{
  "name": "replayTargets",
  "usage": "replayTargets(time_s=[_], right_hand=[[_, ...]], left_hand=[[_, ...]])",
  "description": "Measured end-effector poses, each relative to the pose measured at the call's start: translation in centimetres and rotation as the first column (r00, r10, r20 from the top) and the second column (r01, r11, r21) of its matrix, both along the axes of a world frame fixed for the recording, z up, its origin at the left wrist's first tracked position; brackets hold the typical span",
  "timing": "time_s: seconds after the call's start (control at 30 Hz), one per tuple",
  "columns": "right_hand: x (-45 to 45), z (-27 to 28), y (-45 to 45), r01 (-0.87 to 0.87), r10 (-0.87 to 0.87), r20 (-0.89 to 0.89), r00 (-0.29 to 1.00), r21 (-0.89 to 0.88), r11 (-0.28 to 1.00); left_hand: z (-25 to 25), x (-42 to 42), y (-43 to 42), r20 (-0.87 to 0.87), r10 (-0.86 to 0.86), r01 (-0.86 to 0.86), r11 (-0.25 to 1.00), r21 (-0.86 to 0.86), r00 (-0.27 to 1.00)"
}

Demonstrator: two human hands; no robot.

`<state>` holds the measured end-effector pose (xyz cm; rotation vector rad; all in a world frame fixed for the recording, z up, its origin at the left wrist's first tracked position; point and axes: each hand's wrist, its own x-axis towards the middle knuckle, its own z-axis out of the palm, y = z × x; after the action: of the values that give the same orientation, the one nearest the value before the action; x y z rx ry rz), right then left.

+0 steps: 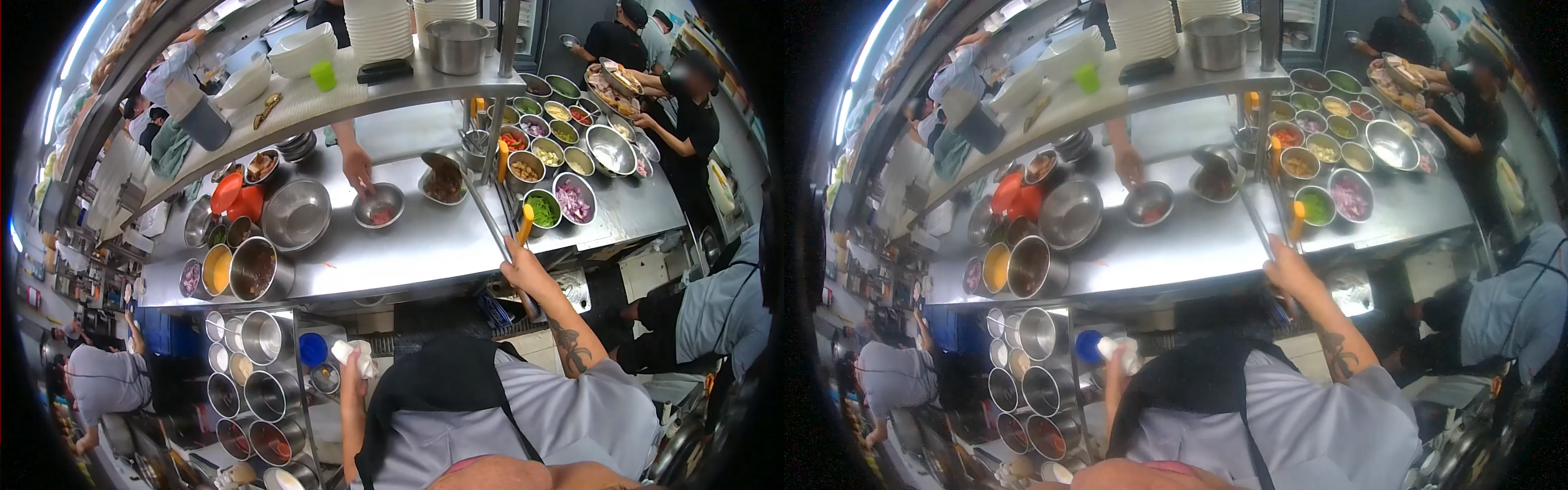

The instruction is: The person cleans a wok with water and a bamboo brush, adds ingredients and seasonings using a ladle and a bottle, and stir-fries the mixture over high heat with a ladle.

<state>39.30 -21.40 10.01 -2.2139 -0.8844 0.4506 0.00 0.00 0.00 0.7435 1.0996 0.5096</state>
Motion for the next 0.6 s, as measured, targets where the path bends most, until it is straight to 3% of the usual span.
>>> replayTargets(time_s=[0.2, 0.6], right_hand=[[1.0, -2.0, -0.1, -0.030, 0.037, 0.177, 0.984, -0.040, 0.999], [1.7, -0.8, -1.0, -0.024, 0.028, 0.191, 0.981, -0.026, 0.999]], left_hand=[[2.1, 2.2, -0.9, 0.029, -0.017, 0.017, 1.000, 0.006, 0.999], [-0.2, 2.5, 0.1, 0.025, -0.079, 0.080, 0.996, -0.036, 0.997]])
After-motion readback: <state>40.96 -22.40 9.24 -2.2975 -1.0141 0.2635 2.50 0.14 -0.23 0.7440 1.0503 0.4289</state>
